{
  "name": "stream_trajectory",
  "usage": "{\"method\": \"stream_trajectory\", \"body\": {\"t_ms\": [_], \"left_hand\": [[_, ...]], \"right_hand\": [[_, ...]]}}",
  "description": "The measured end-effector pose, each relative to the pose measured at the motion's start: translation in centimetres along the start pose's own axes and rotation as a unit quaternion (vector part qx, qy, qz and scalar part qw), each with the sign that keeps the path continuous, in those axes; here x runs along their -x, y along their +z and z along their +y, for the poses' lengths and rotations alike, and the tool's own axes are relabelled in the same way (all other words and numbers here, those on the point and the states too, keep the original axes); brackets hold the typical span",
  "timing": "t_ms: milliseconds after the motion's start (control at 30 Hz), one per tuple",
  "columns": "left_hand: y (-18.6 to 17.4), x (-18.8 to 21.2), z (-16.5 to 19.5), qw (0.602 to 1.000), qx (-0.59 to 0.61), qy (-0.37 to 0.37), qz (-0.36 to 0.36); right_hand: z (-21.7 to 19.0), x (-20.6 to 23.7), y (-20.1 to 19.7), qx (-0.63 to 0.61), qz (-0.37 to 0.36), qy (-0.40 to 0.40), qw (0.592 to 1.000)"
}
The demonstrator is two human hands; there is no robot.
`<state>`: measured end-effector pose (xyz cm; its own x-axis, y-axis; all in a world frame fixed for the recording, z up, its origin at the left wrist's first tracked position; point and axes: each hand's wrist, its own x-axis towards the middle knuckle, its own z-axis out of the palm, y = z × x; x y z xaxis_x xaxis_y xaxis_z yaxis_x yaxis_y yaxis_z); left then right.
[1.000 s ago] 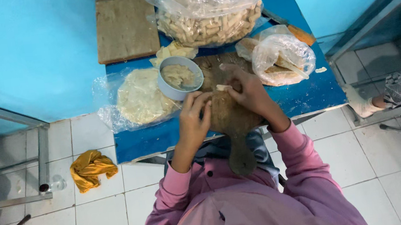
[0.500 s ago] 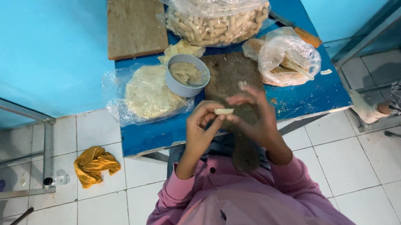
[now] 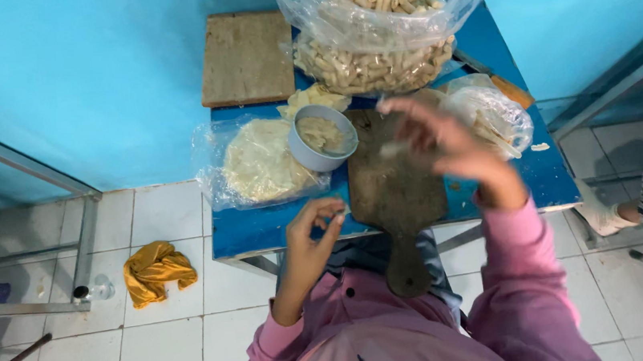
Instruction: The person sits at a table folding small triangular pastry pieces by hand, pinching dough wrappers around filling and placing the folded pieces into a bowl, with a large bag of already folded pastries nearby. They repeatedly take wrappers, fill and fold them, and at the end handle the stack of folded pastries.
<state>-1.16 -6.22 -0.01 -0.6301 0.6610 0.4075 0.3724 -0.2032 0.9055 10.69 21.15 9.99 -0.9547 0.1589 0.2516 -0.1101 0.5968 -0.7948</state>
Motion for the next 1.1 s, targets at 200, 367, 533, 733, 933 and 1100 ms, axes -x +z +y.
{"method": "stream_trajectory", "body": {"t_ms": [200, 367, 533, 733, 933, 1100], "left_hand": [[-2.0, -0.2, 0.0, 0.997, -0.057, 0.024, 0.044], [-3.6, -0.1, 0.0, 0.99, -0.101, 0.033, 0.088], [-5.4, -0.6, -0.6, 0.973, -0.172, 0.033, 0.15], [-9.8, -3.8, -1.9, 0.876, -0.366, 0.136, 0.284], [-13.6, -9.3, -3.5, 0.96, -0.193, -0.066, 0.189], [-14.4, -7.3, -3.4, 0.997, -0.011, 0.031, 0.064]], "right_hand": [[0.4, -8.5, -5.3, 0.111, 0.299, -0.133, 0.938], [2.3, -9.3, 2.2, 0.196, 0.128, -0.028, 0.972], [4.0, -11.0, 6.3, 0.166, -0.077, -0.147, 0.972], [2.5, -11.6, 6.5, 0.13, -0.089, -0.144, 0.977], [-0.4, -8.2, 4.1, 0.328, -0.048, -0.009, 0.943], [-0.6, -6.8, 2.9, 0.426, -0.064, 0.124, 0.894]]}}
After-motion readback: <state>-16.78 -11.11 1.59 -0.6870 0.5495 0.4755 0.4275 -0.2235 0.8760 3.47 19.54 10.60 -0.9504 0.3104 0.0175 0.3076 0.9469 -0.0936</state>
